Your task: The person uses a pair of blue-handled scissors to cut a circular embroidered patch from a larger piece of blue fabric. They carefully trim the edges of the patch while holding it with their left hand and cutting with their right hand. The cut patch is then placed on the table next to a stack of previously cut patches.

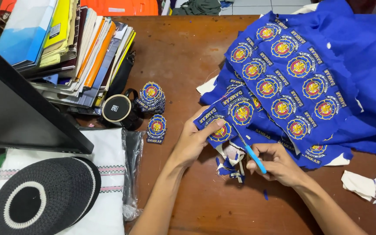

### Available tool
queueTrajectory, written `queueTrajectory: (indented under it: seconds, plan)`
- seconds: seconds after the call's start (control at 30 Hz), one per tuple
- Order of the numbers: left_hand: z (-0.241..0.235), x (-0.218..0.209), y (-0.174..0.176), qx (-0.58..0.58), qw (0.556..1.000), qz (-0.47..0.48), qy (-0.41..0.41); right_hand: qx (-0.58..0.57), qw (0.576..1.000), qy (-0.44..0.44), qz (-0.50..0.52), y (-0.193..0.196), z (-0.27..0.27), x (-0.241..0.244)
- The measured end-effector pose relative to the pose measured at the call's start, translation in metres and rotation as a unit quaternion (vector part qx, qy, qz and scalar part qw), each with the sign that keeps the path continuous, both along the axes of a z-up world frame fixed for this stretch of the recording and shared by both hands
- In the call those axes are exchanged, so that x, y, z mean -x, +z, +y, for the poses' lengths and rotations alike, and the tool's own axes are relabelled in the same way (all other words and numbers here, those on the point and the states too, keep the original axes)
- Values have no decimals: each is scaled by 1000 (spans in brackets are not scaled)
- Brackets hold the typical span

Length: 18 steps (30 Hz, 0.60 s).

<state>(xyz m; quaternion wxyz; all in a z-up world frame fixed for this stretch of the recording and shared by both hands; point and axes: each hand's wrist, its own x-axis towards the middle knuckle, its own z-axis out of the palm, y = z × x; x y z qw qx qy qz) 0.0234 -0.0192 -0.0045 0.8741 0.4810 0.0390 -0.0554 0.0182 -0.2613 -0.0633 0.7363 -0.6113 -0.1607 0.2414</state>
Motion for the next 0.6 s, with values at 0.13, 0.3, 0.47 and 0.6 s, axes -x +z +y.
queueTrajectory:
  seconds: [0.13,0.3,0.47,0.6]
  plan:
    - [3,-1,-3,0,1000,-1,-6,-8,1000,-6,1,-3,0,3]
    - [2,1,-1,-19,999,0,-35,-9,1000,-4,23,3,3,6]
    - [0,4,-1,-20,998,2,-64,-17,999,25,25,1,3,2]
    - [5,2,-6,-25,998,-6,-66,-19,1000,-2,25,-20,-3,5]
